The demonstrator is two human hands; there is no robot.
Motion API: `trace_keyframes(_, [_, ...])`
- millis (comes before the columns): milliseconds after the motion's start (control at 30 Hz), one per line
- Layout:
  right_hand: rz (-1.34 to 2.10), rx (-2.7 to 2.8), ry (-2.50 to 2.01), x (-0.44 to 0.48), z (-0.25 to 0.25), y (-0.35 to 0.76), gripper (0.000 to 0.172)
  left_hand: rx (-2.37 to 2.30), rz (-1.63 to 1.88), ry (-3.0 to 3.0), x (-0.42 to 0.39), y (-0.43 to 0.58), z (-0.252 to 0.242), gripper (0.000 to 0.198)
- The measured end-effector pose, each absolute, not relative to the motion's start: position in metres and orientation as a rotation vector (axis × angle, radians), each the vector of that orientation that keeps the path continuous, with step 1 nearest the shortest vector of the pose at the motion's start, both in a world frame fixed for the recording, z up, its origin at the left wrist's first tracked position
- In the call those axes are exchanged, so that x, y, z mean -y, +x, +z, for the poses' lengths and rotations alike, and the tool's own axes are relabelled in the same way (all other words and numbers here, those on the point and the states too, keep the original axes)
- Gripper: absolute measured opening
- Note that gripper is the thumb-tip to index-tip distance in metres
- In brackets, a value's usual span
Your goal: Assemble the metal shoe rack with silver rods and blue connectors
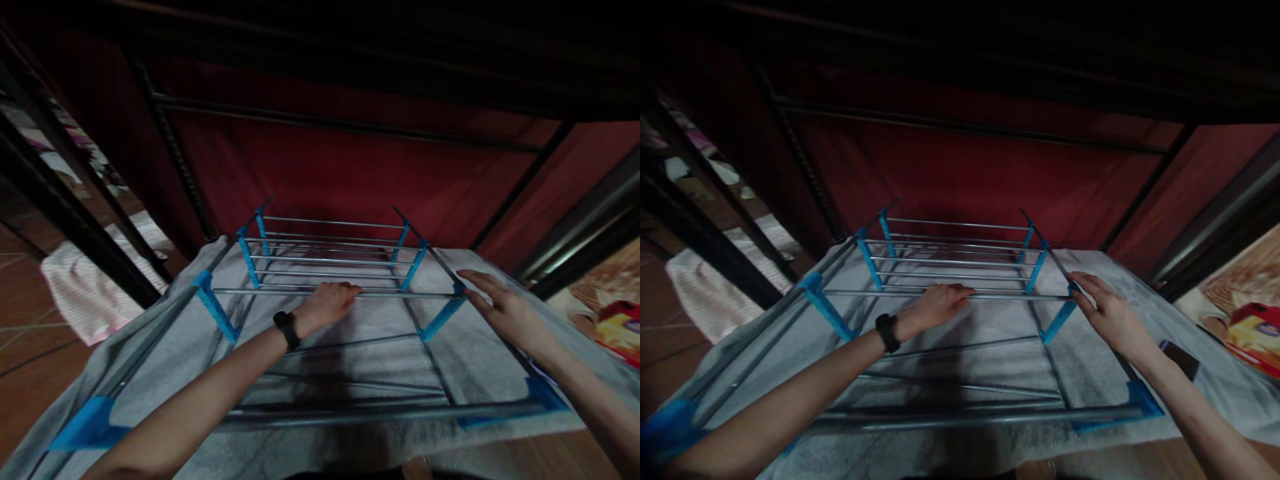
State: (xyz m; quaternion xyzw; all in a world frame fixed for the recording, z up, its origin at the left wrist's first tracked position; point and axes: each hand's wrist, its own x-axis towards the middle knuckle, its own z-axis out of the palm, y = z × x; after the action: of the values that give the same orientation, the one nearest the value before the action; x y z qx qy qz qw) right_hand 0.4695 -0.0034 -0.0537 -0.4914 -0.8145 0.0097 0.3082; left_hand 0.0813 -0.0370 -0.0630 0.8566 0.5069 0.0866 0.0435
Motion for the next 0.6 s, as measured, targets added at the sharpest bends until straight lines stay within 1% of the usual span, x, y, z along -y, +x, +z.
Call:
trace_keyframes(100, [0.054, 2.344, -1.115, 0.008, -0.045, 0.438, 0.045, -1.543, 0.259, 2.644, 0.039, 0.081, -0.060, 0.039])
trace_keyframes(200, [0.115, 2.496, -1.005, 0.007, -0.047, 0.402, 0.044, -1.533, 0.258, 2.666, 0.042, 0.081, -0.056, 0.038])
trace_keyframes(333, [0.205, 2.667, -0.941, -0.004, -0.059, 0.356, 0.046, -1.551, 0.229, 2.658, 0.039, 0.083, -0.055, 0.033])
trace_keyframes(467, [0.274, 2.782, -0.913, -0.016, -0.069, 0.318, 0.044, -1.484, 0.288, 2.640, 0.038, 0.084, -0.056, 0.032])
trace_keyframes(600, [0.338, 2.785, -0.881, -0.023, -0.077, 0.307, 0.041, -1.523, 0.319, 2.724, 0.051, 0.054, -0.036, 0.025])
